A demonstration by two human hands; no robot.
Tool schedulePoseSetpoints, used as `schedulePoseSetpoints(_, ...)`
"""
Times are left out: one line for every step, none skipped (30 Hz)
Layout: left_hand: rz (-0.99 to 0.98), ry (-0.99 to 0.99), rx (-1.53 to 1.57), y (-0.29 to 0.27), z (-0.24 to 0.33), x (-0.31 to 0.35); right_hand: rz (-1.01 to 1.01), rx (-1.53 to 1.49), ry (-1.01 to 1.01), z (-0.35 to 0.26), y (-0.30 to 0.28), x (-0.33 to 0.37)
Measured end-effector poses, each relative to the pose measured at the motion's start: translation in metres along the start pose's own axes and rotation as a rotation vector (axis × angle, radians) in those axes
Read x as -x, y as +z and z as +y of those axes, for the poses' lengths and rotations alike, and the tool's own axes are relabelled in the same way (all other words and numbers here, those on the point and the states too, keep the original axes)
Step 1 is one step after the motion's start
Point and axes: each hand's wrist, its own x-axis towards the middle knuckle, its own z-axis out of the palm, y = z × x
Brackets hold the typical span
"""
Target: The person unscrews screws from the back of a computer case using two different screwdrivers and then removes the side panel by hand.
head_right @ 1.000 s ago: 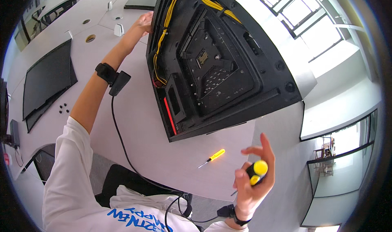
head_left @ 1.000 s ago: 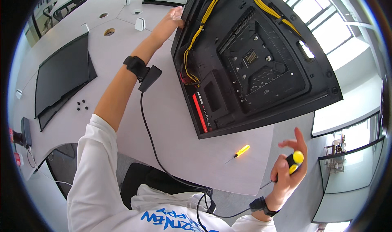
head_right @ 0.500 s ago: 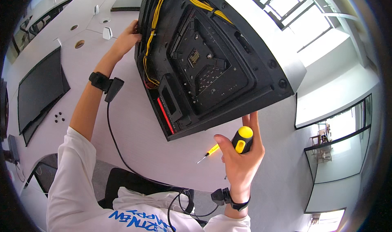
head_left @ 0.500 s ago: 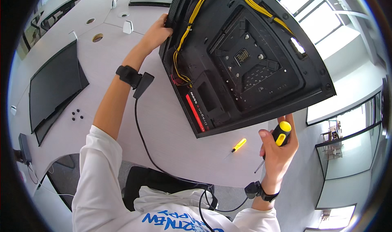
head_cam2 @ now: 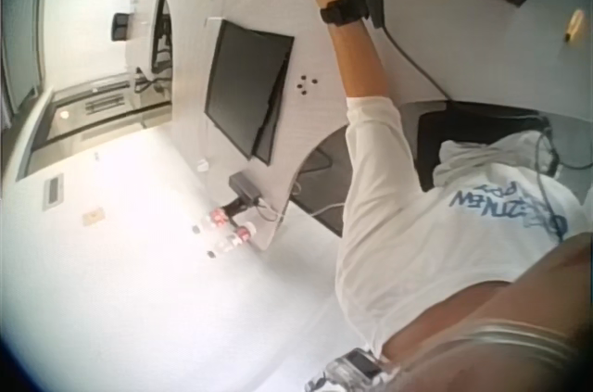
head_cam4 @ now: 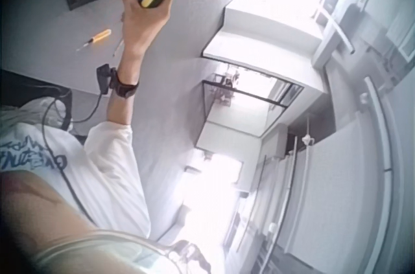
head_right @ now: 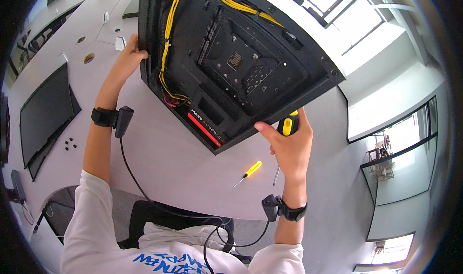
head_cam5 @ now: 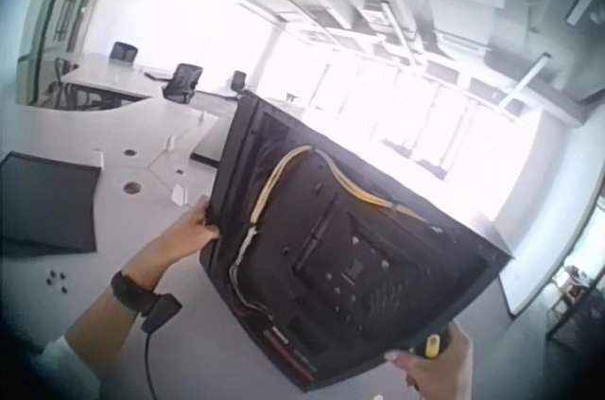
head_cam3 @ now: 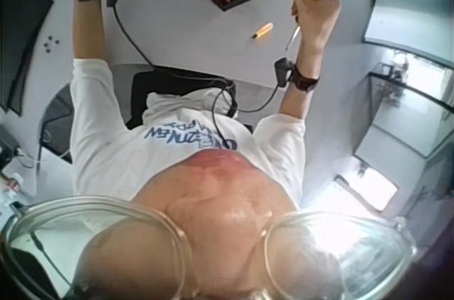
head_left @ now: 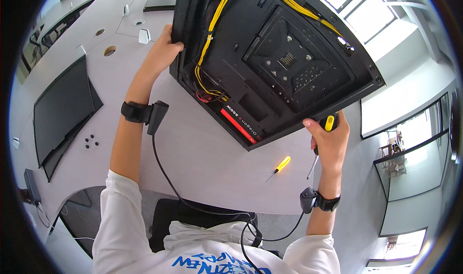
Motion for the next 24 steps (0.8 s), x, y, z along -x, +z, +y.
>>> schedulePoseSetpoints(0.013, 0.002, -0.022, 0.000, 0.002, -0.001, -0.010, 0.010, -0.009, 0.001, -0.002, -0.004)
schedulePoseSetpoints(0.005, 0.013, -0.024, 0.000, 0.005, 0.000, 0.002, 0.004, -0.007, 0.005, -0.004, -0.007)
schedulePoseSetpoints(0.018, -0.029, -0.039, 0.000, 0.007, 0.004, -0.022, -0.028, -0.028, 0.010, -0.005, -0.010)
schedulePoseSetpoints(0.032, -0.071, -0.057, -0.001, 0.011, 0.007, -0.048, -0.062, -0.051, 0.014, -0.006, -0.013)
schedulePoseSetpoints(0.025, -0.059, -0.064, -0.001, 0.015, 0.008, -0.037, -0.073, -0.050, 0.017, -0.007, -0.015)
schedulePoseSetpoints(0.015, -0.059, -0.129, -0.001, 0.018, 0.009, -0.043, -0.114, -0.060, 0.021, -0.008, -0.018)
schedulePoseSetpoints(0.009, -0.067, -0.200, -0.005, 0.022, 0.011, -0.058, -0.159, -0.067, 0.024, -0.008, -0.021)
schedulePoseSetpoints(0.002, -0.063, -0.211, -0.009, 0.027, 0.012, -0.055, -0.171, -0.061, 0.027, -0.008, -0.023)
schedulePoseSetpoints(-0.017, -0.073, -0.300, -0.013, 0.032, 0.012, -0.058, -0.185, -0.075, 0.030, -0.008, -0.026)
schedulePoseSetpoints(-0.035, -0.090, -0.386, -0.017, 0.037, 0.012, -0.067, -0.195, -0.088, 0.032, -0.008, -0.028)
schedulePoseSetpoints(-0.042, -0.092, -0.395, -0.021, 0.039, 0.010, -0.068, -0.202, -0.078, 0.032, -0.009, -0.028)
schedulePoseSetpoints(-0.072, -0.086, -0.409, -0.025, 0.039, 0.007, -0.054, -0.191, -0.080, 0.032, -0.009, -0.029)
schedulePoseSetpoints(-0.098, -0.084, -0.422, -0.028, 0.038, 0.005, -0.044, -0.180, -0.082, 0.033, -0.009, -0.028)
schedulePoseSetpoints(-0.104, -0.090, -0.430, -0.028, 0.035, 0.003, -0.031, -0.093, -0.116, 0.038, -0.012, -0.028)
schedulePoseSetpoints(-0.100, -0.031, -0.428, -0.029, 0.032, 0.000, -0.037, -0.099, -0.108, 0.039, -0.013, -0.028)
schedulePoseSetpoints(-0.097, 0.021, -0.425, -0.028, 0.031, 0.002, -0.042, -0.123, -0.102, 0.037, -0.013, -0.029)
schedulePoseSetpoints(-0.102, 0.007, -0.433, -0.027, 0.030, 0.004, -0.046, -0.147, -0.096, 0.036, -0.012, -0.030)
schedulePoseSetpoints(-0.110, 0.005, -0.393, -0.027, 0.030, 0.005, -0.059, -0.165, -0.116, 0.036, -0.010, -0.031)
schedulePoseSetpoints(-0.115, 0.007, -0.350, -0.026, 0.036, 0.007, -0.067, -0.167, -0.111, 0.036, -0.011, -0.030)
schedulePoseSetpoints(-0.115, -0.003, -0.355, -0.026, 0.037, 0.008, -0.057, -0.153, -0.110, 0.035, -0.011, -0.029)
schedulePoseSetpoints(-0.112, -0.004, -0.360, -0.027, 0.037, 0.009, -0.047, -0.138, -0.109, 0.036, -0.011, -0.029)
schedulePoseSetpoints(-0.107, -0.003, -0.363, -0.027, 0.038, 0.009, -0.048, -0.122, -0.120, 0.039, -0.013, -0.029)
schedulePoseSetpoints(-0.104, -0.011, -0.364, -0.027, 0.039, 0.010, -0.057, -0.121, -0.119, 0.041, -0.014, -0.030)
schedulePoseSetpoints(-0.125, -0.021, -0.391, -0.027, 0.040, 0.010, -0.057, -0.095, -0.142, 0.043, -0.016, -0.030)
